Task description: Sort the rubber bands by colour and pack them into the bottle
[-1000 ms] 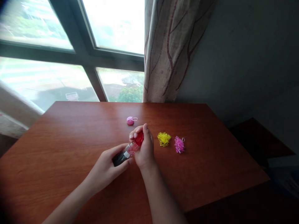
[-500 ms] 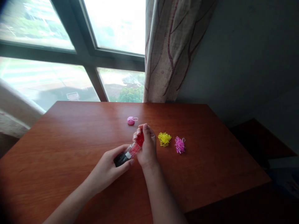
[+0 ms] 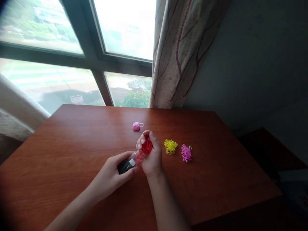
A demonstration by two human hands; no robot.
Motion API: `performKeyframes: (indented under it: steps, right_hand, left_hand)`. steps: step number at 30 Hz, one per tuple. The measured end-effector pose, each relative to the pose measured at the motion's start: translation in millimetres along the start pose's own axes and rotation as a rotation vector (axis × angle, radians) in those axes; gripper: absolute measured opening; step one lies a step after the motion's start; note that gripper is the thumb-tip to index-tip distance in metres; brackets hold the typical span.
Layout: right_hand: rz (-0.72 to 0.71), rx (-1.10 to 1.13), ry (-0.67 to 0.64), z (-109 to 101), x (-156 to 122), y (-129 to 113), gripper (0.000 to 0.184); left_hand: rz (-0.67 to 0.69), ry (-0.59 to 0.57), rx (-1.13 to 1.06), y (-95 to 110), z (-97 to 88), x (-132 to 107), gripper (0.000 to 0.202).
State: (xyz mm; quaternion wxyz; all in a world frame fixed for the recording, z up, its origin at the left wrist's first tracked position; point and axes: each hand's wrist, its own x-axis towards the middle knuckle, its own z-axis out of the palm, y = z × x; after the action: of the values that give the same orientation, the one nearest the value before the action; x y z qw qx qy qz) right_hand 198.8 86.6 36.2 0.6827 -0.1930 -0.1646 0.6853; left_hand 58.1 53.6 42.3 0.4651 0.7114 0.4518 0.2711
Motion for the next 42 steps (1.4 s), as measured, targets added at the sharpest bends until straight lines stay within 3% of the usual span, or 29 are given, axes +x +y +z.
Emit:
performKeyframes:
  steps: [3,14,18,22,31,42]
  right_hand:
    - [0.001,0.007,0.027,-3.0,1.0,2.8,0.006]
    - [-0.031,-0.060,0.067,-4.4,-0.7,8.1,0.017]
    - [0.010,0.022,0.155,-4.2,0.8,7.8,0.008]
    - [0.074,0.126,0.239,-6.3,4.2,4.0,0.013]
    - [0.152,0.347,0.142,-18.3,9.6,-9.3,0.008]
    - [0.181,0.427,0.079,-22.2,10.2,-17.8,0.007]
  left_hand:
    - [0.016,0.018,-0.009,0.7,-0.1,0.7,0.019]
    - [0.018,0.054,-0.041,-0.1,1.5,3.5,0.021]
    - [0.018,0.047,-0.036,-0.8,2.0,3.5,0.021]
    - [0.009,0.033,-0.009,0.3,2.1,3.2,0.019]
    - [-0.013,-0.046,-0.018,-0.4,-1.2,1.3,0.026]
    - [-0.060,-0.164,-0.081,-2.3,-7.2,0.0,0.027]
